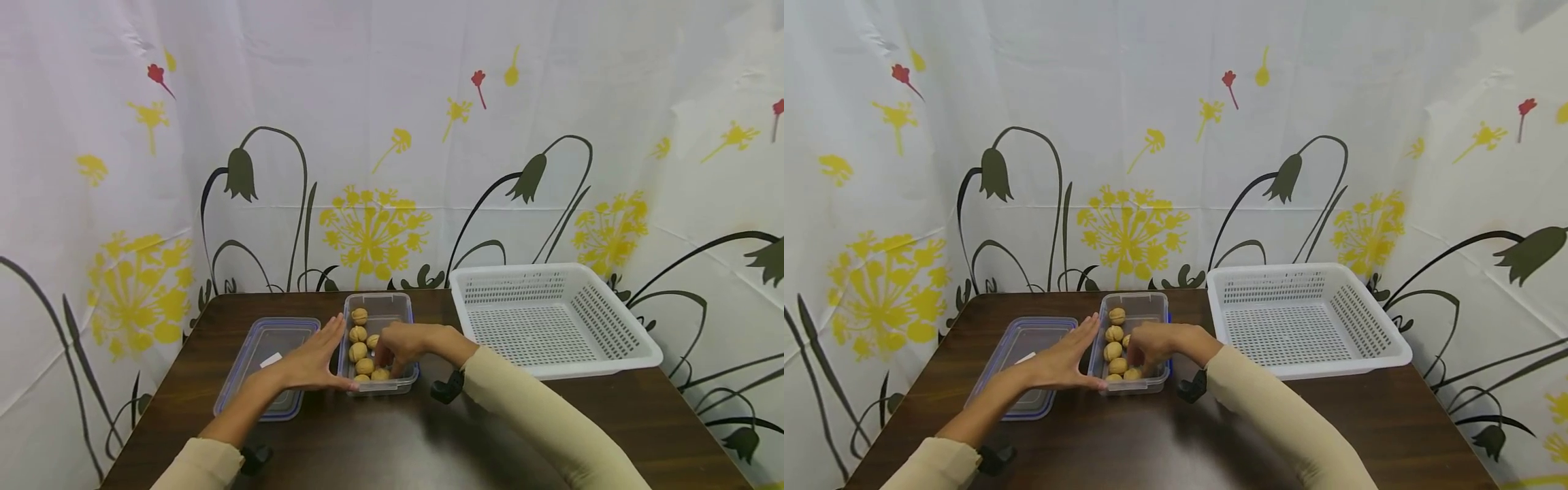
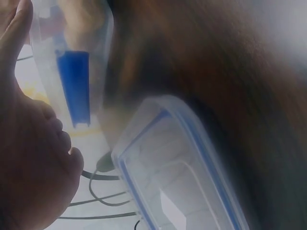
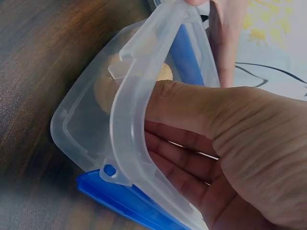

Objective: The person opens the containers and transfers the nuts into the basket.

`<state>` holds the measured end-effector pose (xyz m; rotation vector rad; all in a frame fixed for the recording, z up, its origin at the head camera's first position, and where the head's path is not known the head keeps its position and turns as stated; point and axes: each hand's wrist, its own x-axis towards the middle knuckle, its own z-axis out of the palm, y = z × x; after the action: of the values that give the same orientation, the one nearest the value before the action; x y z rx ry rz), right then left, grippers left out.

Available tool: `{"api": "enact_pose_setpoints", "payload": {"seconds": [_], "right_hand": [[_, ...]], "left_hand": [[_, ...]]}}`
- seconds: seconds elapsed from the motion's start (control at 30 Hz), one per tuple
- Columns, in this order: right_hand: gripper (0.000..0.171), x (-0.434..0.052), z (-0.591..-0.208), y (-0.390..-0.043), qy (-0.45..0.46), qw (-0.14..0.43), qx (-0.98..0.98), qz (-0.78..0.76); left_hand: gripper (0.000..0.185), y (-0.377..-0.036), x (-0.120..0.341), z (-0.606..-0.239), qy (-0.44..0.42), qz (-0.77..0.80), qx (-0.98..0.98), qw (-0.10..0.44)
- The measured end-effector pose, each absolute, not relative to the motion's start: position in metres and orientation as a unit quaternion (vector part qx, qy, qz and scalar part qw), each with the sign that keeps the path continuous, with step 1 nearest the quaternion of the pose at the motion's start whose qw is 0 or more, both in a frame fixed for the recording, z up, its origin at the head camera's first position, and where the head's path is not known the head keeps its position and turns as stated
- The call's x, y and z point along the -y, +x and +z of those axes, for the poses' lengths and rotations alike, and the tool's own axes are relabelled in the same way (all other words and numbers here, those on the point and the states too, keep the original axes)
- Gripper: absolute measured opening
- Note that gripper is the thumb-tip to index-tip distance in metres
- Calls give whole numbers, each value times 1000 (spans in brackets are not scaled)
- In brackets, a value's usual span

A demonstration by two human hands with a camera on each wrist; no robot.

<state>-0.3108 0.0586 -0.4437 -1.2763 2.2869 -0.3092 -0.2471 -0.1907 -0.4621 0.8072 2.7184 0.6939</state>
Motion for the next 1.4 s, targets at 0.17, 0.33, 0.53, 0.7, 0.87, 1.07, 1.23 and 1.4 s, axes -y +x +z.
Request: {"api": "enact_pose_setpoints", "payload": {"seconds": [0.17,0.33,0.53,0.7,0.87,1.07,1.23,1.4], "right_hand": [[36,-56,-445,-309,-472,254,-837,-109],[40,-54,-446,-309,-471,247,-841,-96],[36,-53,-447,-311,-476,242,-840,-100],[32,-54,-448,-312,-477,244,-837,-107],[32,-58,-447,-314,-479,246,-834,-119],[32,-65,-441,-319,-485,245,-828,-137],[32,-72,-431,-323,-491,229,-825,-158],[31,-80,-420,-329,-495,223,-817,-193]], "left_hand": [[130,-247,191,-462,273,221,-930,105],[128,-247,191,-461,276,211,-933,99],[127,-246,191,-459,275,209,-934,95],[127,-246,190,-460,273,204,-935,95],[127,-245,190,-461,270,192,-939,97],[126,-245,190,-461,273,173,-942,92],[125,-245,190,-461,276,151,-945,87],[125,-245,191,-461,271,136,-948,92]]}}
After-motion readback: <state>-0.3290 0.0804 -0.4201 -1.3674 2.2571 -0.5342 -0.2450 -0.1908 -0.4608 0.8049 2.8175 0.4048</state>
